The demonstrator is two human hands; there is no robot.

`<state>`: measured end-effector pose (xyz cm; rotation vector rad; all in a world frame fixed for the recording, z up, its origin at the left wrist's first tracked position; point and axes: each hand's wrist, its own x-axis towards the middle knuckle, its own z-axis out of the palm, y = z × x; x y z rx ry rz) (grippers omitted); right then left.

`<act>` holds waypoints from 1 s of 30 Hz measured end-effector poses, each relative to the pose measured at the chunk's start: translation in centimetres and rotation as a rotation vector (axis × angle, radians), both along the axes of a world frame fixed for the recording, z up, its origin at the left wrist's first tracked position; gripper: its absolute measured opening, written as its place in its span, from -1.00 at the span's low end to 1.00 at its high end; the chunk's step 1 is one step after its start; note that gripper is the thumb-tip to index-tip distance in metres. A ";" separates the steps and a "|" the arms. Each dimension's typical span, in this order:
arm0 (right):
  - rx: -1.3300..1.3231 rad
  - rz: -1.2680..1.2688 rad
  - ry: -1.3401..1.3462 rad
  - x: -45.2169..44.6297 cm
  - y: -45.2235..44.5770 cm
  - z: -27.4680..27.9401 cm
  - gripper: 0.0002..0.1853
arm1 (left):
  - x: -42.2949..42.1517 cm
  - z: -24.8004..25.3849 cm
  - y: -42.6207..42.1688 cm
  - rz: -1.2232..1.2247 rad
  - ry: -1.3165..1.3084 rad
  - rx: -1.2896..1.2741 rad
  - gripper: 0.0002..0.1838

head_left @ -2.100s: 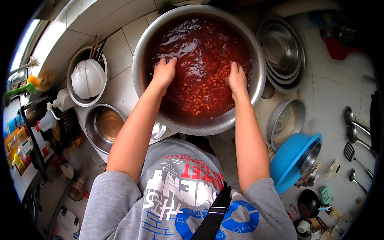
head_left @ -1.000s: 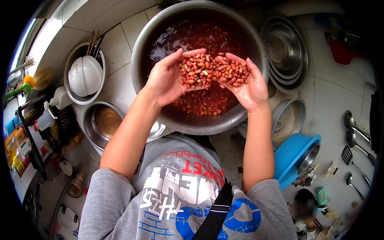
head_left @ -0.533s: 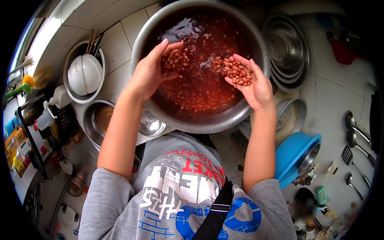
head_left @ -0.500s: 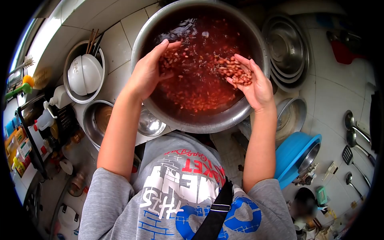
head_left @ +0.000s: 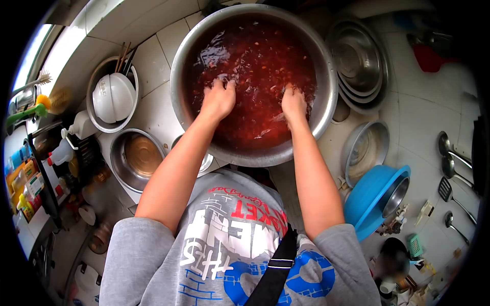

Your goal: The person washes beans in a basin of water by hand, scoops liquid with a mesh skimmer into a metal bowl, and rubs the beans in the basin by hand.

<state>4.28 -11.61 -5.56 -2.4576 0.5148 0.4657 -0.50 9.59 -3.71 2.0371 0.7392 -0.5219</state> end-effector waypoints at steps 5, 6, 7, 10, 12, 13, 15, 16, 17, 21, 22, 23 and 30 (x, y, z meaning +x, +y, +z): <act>1.027 -0.589 0.336 -1.0 3.3 2.1 -0.47 | 0.5 -2.8 -2.2 0.500 0.074 -0.801 -0.37; 1.257 -0.661 0.391 -1.0 3.5 2.6 -0.49 | 1.1 -0.3 -2.7 0.617 0.136 -0.996 -0.39; 1.339 -0.611 0.367 -1.2 3.8 3.1 -0.52 | 1.4 1.1 -3.0 0.734 0.201 -1.191 -0.41; 1.490 -0.302 0.228 -2.2 4.6 5.5 -0.59 | 1.9 0.1 -3.9 0.836 -0.012 -1.521 -0.48; 1.105 0.085 -0.234 -3.1 5.8 6.6 -0.63 | 2.7 1.3 -4.4 0.840 -0.149 -1.607 -0.54; 0.855 0.346 -0.458 -3.2 5.8 6.9 -0.63 | 3.0 2.0 -4.8 0.828 -0.210 -1.610 -0.58; 0.749 0.444 -0.587 -2.3 6.2 6.6 -0.56 | 3.5 -1.1 -5.9 0.800 -0.407 -1.609 -0.65; 0.747 0.386 -0.607 -1.3 6.4 6.5 -0.54 | 3.6 3.6 -6.8 0.681 -0.559 -1.411 -0.66; 0.749 0.329 -0.626 -0.5 6.6 6.4 -0.51 | 3.2 3.2 -7.8 0.650 -0.531 -1.231 -0.58; 1.448 -0.271 -0.045 0.4 6.7 5.6 -0.44 | 4.4 2.4 -8.1 0.228 -0.767 -0.730 -0.45; 1.361 -0.100 -0.166 -1.0 8.0 6.9 -0.42 | 5.7 1.2 -6.8 0.271 -0.755 -0.663 -0.47; 1.309 -0.079 -0.199 -2.0 8.8 6.6 -0.45 | 6.5 0.5 -5.6 0.316 -0.744 -0.596 -0.48; 1.333 -0.373 0.002 0.2 6.8 3.7 -0.47 | 3.9 1.7 -9.1 0.388 -0.626 -0.797 -0.44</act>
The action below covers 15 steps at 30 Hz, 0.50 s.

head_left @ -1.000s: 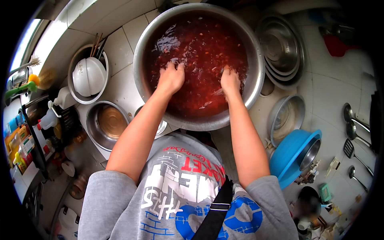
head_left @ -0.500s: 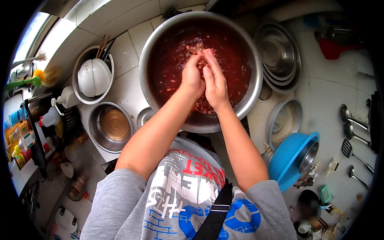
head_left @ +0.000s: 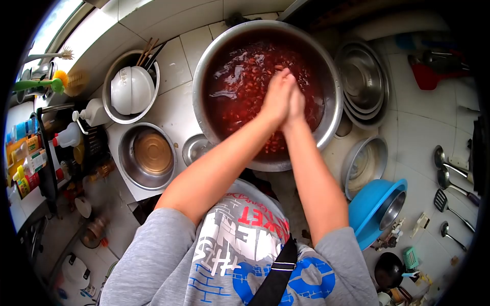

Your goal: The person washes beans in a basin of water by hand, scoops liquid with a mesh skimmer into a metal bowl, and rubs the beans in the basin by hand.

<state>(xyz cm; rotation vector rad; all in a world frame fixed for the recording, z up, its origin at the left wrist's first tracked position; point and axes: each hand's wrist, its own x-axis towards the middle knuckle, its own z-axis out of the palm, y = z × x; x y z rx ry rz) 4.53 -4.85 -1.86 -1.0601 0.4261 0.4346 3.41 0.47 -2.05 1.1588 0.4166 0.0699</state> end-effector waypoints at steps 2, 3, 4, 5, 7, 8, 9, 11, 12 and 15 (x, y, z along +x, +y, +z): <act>-0.078 0.082 -0.102 -2.1 1.8 0.6 -0.33 | 1.7 -1.6 3.1 0.101 0.122 -0.120 -0.46; -0.086 0.141 -0.184 -2.5 2.0 0.2 -0.30 | 1.4 -0.6 3.0 0.142 0.139 -0.282 -0.45; -0.147 0.124 0.097 -1.5 1.8 2.0 -0.29 | 1.0 0.1 1.7 0.131 0.150 -0.255 -0.45; -0.213 0.063 0.013 -0.2 1.0 0.8 -0.31 | 0.2 0.8 0.4 0.117 0.161 -0.225 -0.45; -0.215 -0.007 -0.030 1.5 -0.8 -0.4 -0.37 | -1.9 4.5 0.7 -0.124 0.205 -0.229 -0.46; -0.197 -0.040 -0.074 2.3 -2.0 -2.0 -0.41 | -2.1 3.8 1.2 -0.218 0.191 -0.194 -0.46; -0.092 0.041 -0.009 2.1 -3.6 -1.6 -0.48 | -2.4 2.5 1.6 -0.311 0.176 -0.159 -0.46; -0.291 0.053 -0.235 1.7 -4.3 -0.5 -0.53 | -3.3 1.0 1.4 -0.325 0.130 -0.020 -0.45; -0.409 0.134 -0.273 1.9 -5.3 -0.2 -0.55 | -4.2 1.3 1.2 -0.341 0.093 0.047 -0.44; -0.887 0.309 -0.470 2.7 -8.7 -1.1 -0.61 | -7.0 2.4 1.6 -0.519 0.018 0.550 -0.43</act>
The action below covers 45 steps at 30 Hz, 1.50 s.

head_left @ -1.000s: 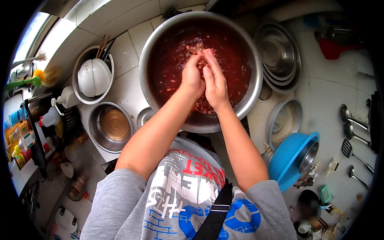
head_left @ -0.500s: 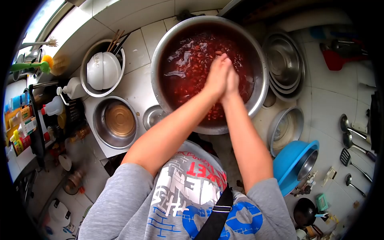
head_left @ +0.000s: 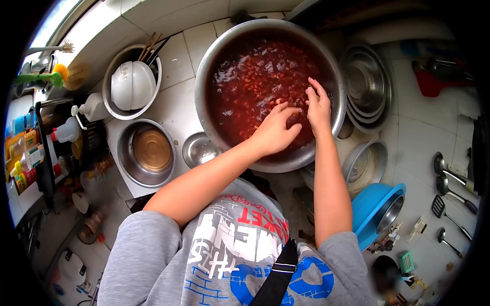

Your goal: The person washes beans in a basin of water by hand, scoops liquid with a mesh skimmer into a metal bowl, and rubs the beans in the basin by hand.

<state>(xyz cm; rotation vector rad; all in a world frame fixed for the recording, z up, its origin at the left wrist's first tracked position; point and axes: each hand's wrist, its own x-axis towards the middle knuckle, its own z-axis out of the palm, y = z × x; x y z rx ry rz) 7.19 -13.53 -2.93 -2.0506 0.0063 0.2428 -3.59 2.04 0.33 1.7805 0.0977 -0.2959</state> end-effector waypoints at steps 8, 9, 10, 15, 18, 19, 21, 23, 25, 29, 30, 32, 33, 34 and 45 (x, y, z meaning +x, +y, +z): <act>0.012 0.075 0.062 -1.3 1.9 -2.7 -0.64 | -4.2 1.8 4.3 -0.034 0.084 0.347 -0.62; 0.076 -0.028 0.181 -1.8 2.9 -2.6 -0.61 | -4.2 2.0 4.8 0.011 0.103 0.342 -0.62; 0.196 -0.024 0.317 -1.8 3.5 -3.1 -0.62 | -4.0 2.2 5.3 0.056 0.121 0.336 -0.62; 1.039 -0.304 0.840 -2.1 5.0 -2.5 -0.66 | -2.8 1.4 6.8 0.123 0.238 0.282 -0.60; 1.166 -0.268 0.887 -2.1 5.2 -0.9 -0.67 | -2.7 0.9 7.3 0.110 0.262 0.253 -0.61; 1.140 -0.267 0.875 -2.1 5.2 -0.4 -0.67 | -2.6 0.3 7.2 0.178 0.280 0.205 -0.60; 1.081 -0.210 0.887 -2.1 4.6 -0.4 -0.67 | -2.2 -1.1 7.0 0.312 0.313 0.107 -0.59; 1.014 -0.103 0.934 -2.3 3.3 -1.1 -0.67 | -1.1 -2.1 7.2 0.417 0.377 0.068 -0.55; 0.828 -0.110 0.900 -3.0 2.7 0.4 -0.69 | -0.1 -2.0 7.3 0.500 0.376 0.097 -0.52; 0.395 -0.197 0.588 -3.1 1.5 -0.3 -0.72 | 2.0 -3.3 7.9 0.678 0.440 0.001 -0.51; 0.296 -0.221 0.482 -2.9 1.2 -0.8 -0.72 | 2.7 -2.7 8.2 0.688 0.470 -0.095 -0.47; 0.063 -0.254 0.235 -2.4 1.0 -1.8 -0.63 | 3.9 -2.4 7.9 0.755 0.444 -0.176 -0.49; 0.146 -0.303 0.232 -2.1 1.2 -2.6 -0.60 | 4.4 -2.0 7.6 0.748 0.392 -0.140 -0.44; 0.229 -0.352 0.229 -1.7 1.7 -3.1 -0.56 | 5.0 -3.0 7.1 0.795 0.365 -0.150 -0.42; 1.144 -0.410 0.470 1.1 8.1 -4.7 -0.49 | 10.9 -10.1 1.7 0.954 0.231 -0.973 -0.46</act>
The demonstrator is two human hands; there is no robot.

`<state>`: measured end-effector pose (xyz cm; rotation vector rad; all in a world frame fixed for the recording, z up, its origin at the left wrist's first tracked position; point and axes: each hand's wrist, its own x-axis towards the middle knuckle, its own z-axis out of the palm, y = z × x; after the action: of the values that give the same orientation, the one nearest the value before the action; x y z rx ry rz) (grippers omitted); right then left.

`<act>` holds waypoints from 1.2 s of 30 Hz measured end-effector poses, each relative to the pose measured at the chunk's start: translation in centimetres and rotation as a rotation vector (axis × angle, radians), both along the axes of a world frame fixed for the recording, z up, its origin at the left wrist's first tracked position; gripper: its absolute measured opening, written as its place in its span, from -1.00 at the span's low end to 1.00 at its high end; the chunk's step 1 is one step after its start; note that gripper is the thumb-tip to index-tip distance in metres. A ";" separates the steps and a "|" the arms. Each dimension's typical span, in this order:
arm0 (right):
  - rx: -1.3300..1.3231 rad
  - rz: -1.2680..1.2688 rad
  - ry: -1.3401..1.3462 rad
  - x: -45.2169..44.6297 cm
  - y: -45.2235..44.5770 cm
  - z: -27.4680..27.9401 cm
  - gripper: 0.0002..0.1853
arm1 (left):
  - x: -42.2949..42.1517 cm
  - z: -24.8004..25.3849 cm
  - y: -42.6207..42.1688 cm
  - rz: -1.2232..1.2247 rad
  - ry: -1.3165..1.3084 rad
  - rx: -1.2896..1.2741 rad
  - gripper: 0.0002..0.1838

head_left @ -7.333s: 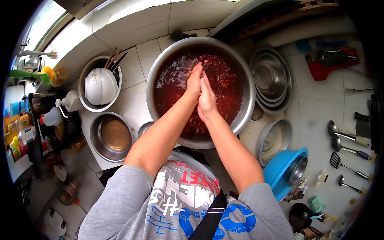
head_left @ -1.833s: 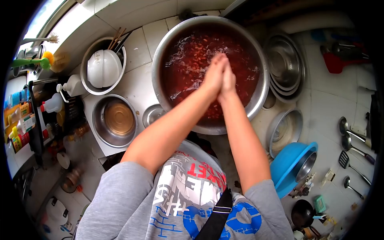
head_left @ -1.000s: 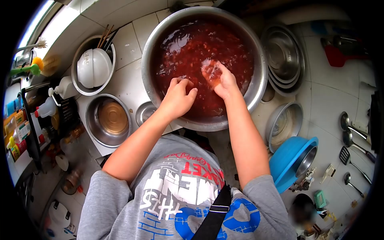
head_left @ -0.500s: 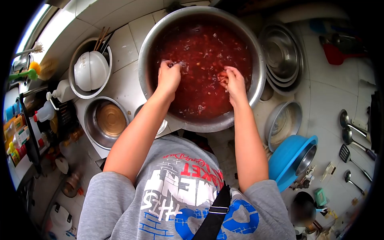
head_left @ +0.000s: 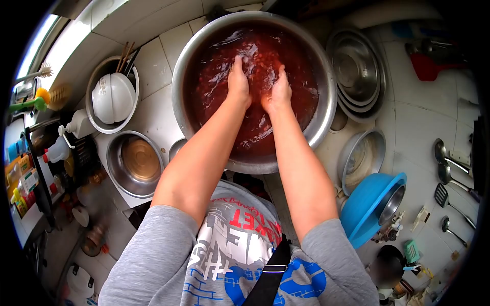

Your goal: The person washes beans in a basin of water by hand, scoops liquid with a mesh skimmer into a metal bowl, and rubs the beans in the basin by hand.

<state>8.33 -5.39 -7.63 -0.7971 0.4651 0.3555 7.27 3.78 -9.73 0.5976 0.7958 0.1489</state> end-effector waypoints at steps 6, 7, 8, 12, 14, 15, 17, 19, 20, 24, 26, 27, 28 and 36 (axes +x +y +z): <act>0.103 -0.080 -0.106 -0.6 1.2 4.5 -0.53 | -0.4 5.7 0.0 0.045 -0.288 -0.431 -0.52; 0.115 -0.085 -0.112 -0.8 1.2 5.5 -0.52 | -0.5 6.5 0.0 0.046 -0.300 -0.399 -0.53; 0.128 -0.091 -0.119 -0.9 1.2 6.5 -0.52 | -0.5 7.4 0.1 0.045 -0.313 -0.367 -0.53; 0.122 -0.140 -0.158 -1.4 1.4 8.4 -0.52 | -1.2 10.3 0.5 0.047 -0.352 -0.390 -0.55; 0.113 -0.146 -0.174 -2.0 1.4 9.6 -0.52 | -1.6 11.1 0.6 0.052 -0.346 -0.401 -0.54; 0.114 -0.154 -0.182 -2.2 1.4 10.1 -0.52 | -1.8 11.3 0.7 0.053 -0.357 -0.405 -0.54; 0.117 -0.170 -0.198 -2.6 1.5 10.7 -0.53 | -2.2 11.5 0.8 0.055 -0.377 -0.413 -0.54; 0.106 -0.187 -0.205 -3.0 1.5 11.2 -0.54 | -2.6 12.1 0.9 0.057 -0.396 -0.417 -0.54; 0.114 -0.202 -0.200 -3.2 1.6 11.5 -0.54 | -2.8 12.4 1.0 0.062 -0.400 -0.423 -0.56; 0.128 -0.252 -0.163 -3.8 1.7 12.7 -0.55 | -3.6 12.6 1.0 0.068 -0.398 -0.448 -0.50; 0.186 -0.259 -0.138 -4.1 1.5 12.7 -0.55 | -4.0 12.9 1.2 0.064 -0.382 -0.459 -0.46; 0.215 -0.262 -0.125 -4.2 1.4 12.8 -0.55 | -4.1 12.8 1.3 0.048 -0.387 -0.458 -0.46; 0.230 -0.265 -0.102 -4.3 1.2 12.8 -0.55 | -4.3 12.7 1.5 0.034 -0.391 -0.457 -0.46; 0.127 -0.198 -0.115 -4.9 -2.1 11.7 -0.53 | -6.3 13.1 4.3 -0.123 -0.393 -0.403 -0.36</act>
<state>3.42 -7.46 4.07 -0.6379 0.4058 0.1529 1.00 8.06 3.35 0.2214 0.3888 -0.0097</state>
